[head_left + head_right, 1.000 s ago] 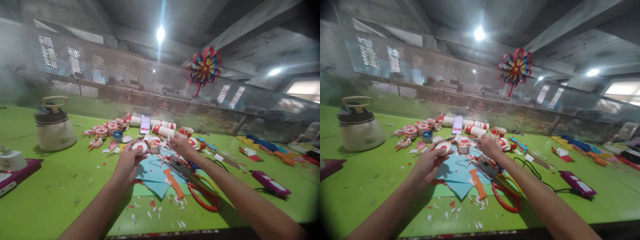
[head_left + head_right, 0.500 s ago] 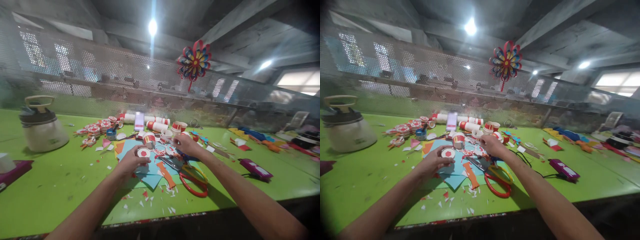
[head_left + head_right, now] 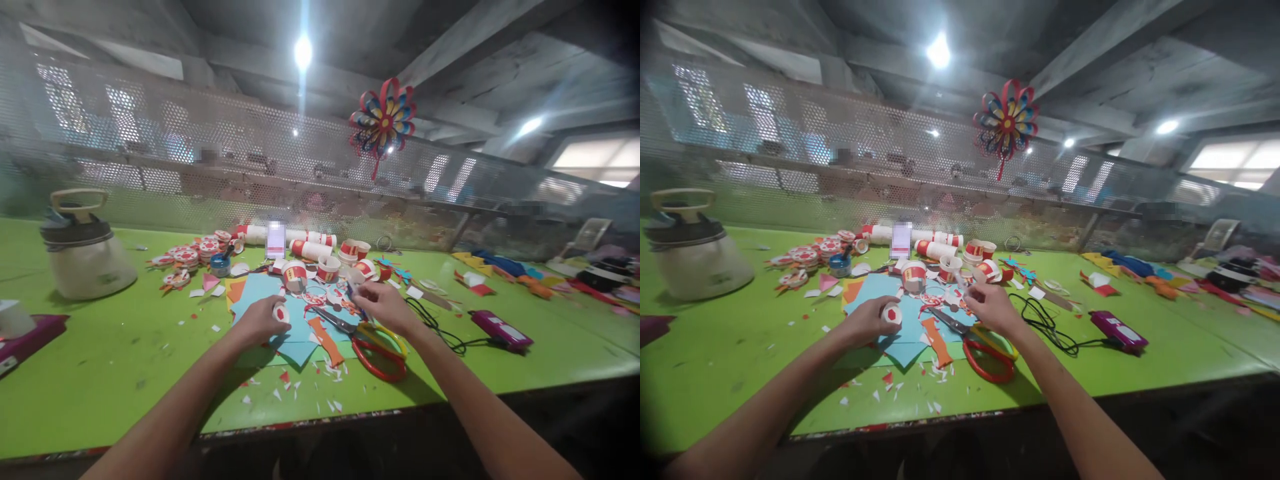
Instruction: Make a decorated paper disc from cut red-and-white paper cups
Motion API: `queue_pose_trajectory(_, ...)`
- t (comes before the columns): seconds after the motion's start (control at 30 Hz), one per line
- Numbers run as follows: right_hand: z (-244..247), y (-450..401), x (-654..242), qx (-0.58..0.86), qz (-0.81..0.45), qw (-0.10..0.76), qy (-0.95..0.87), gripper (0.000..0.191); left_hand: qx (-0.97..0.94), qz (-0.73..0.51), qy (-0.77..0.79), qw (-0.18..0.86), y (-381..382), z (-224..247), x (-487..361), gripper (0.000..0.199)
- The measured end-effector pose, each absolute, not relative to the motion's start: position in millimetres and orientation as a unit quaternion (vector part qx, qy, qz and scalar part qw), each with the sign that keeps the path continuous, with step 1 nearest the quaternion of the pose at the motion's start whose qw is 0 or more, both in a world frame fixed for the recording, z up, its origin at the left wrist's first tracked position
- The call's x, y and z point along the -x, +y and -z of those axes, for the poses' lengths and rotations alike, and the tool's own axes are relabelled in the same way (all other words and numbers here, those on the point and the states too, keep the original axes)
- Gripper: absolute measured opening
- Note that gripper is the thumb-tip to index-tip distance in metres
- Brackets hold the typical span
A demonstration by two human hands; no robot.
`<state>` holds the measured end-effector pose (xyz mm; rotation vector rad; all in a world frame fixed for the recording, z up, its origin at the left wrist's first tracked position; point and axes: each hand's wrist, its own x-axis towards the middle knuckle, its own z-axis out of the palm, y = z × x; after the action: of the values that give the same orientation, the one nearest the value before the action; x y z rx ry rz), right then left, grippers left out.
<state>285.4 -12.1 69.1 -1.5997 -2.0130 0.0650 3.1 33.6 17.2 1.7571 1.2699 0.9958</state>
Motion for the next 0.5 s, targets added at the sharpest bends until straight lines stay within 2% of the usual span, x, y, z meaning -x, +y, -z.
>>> queue_pose_trajectory(0.3, -60, -21, -388, 0.710, 0.032, 0.121, -0.693, 0.020, -0.762, -0.299, 0.512, 0.262, 37, -21, 9, 0.056)
queue_pose_trajectory(0.5, -54, -37, -370, 0.682, 0.030, 0.118, -0.721, 0.018, -0.812, -0.209, 0.515, 0.179, 38, -16, 7, 0.047)
